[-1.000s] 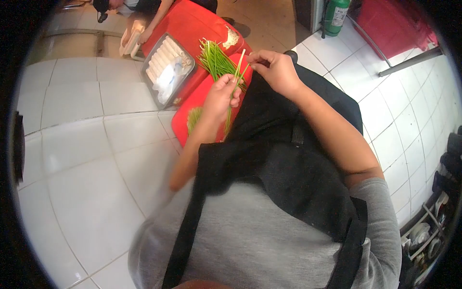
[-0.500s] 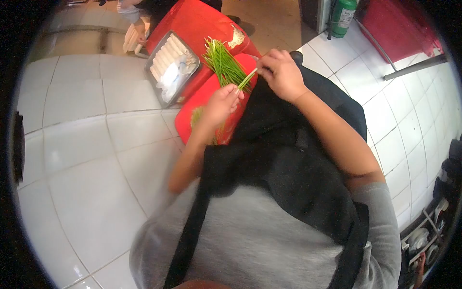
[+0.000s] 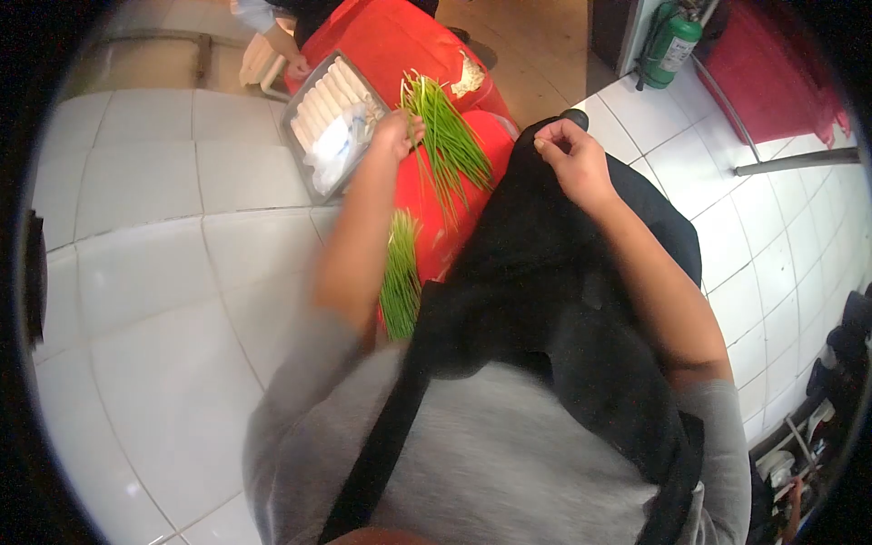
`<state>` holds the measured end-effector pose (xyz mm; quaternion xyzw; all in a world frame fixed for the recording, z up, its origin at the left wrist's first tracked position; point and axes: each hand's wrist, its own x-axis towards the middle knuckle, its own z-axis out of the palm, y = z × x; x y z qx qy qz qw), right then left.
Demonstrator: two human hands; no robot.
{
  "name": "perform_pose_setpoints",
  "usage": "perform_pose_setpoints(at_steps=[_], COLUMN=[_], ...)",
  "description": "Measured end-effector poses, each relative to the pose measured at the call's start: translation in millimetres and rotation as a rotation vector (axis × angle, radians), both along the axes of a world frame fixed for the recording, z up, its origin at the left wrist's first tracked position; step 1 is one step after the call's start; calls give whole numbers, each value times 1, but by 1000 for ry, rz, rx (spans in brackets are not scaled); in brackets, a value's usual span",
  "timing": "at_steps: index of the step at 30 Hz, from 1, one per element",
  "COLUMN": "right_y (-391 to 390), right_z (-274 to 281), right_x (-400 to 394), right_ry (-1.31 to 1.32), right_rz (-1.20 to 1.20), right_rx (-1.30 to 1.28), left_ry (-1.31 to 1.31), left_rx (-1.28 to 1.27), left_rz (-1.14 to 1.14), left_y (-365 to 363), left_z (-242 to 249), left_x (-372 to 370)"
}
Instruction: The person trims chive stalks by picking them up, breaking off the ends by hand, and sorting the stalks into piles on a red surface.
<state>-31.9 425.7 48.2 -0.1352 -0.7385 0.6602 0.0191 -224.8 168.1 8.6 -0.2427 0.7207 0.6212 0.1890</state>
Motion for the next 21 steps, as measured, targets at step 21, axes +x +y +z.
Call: perform_pose_setpoints(at_steps=[21], right_y=[-155], right_z=[-10], right_x=[-14], right_ry=[50], right_rz=[1107], right_rx=[388], left_ry=[209], left_rx=[-950], left_rz=[-364], left_y=[-229], left_z=[5], left_x=[186])
